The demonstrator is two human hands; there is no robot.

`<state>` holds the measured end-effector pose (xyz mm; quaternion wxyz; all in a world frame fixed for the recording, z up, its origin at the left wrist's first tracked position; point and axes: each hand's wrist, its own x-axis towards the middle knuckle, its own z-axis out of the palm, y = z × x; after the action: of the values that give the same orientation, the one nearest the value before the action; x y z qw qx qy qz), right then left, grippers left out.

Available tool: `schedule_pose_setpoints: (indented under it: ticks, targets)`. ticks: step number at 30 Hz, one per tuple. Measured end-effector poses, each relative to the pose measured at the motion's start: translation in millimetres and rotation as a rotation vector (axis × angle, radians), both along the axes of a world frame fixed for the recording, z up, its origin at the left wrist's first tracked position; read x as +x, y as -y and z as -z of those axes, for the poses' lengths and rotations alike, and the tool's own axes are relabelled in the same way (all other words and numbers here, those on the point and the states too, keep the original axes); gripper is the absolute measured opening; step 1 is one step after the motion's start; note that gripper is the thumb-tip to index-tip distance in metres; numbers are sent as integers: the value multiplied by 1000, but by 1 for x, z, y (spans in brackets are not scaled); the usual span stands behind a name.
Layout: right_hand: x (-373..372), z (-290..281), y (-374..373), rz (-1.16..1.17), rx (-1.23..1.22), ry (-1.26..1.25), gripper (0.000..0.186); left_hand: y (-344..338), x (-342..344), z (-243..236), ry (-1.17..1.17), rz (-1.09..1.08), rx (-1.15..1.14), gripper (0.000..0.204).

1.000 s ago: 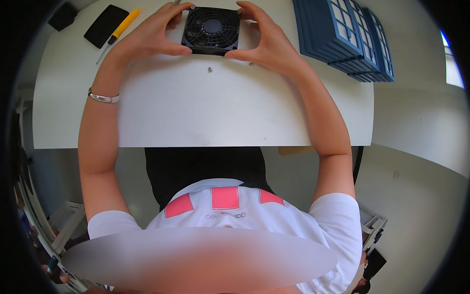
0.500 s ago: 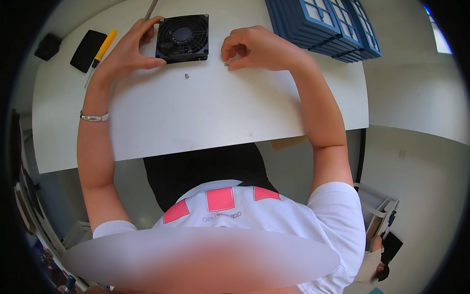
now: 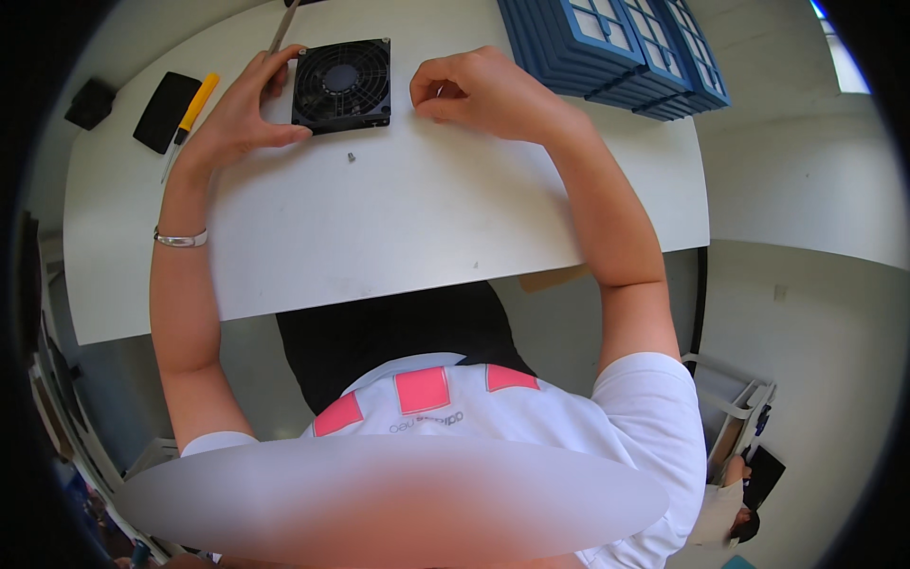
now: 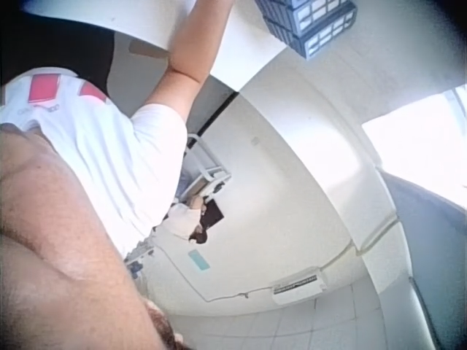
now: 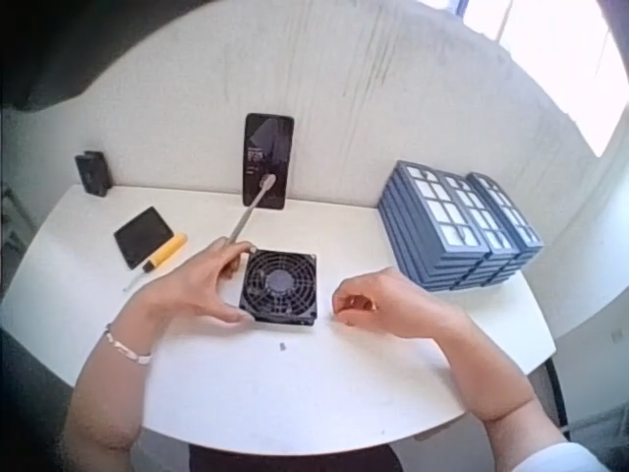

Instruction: Cleaning and reassembling a small computer cooling fan and its metal grille.

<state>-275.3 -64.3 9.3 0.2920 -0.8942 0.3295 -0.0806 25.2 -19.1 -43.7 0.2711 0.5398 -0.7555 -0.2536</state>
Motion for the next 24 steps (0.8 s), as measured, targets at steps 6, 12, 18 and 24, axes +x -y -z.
schedule_pose_setpoints:
  ticks: [6,12,18,24]
  targets:
    - [4,8,1,66,112,251,10,0,0,1,-24,20,-27,88]
    - [16,11,-9,115,147,329,10,-1,-1,2,-38,2,-10,90]
    - [21,16,-13,139,141,354,8,-4,-3,-2,-46,-13,6,90]
    - [24,19,-14,122,131,300,8,-3,-3,-1,-47,-8,16,89]
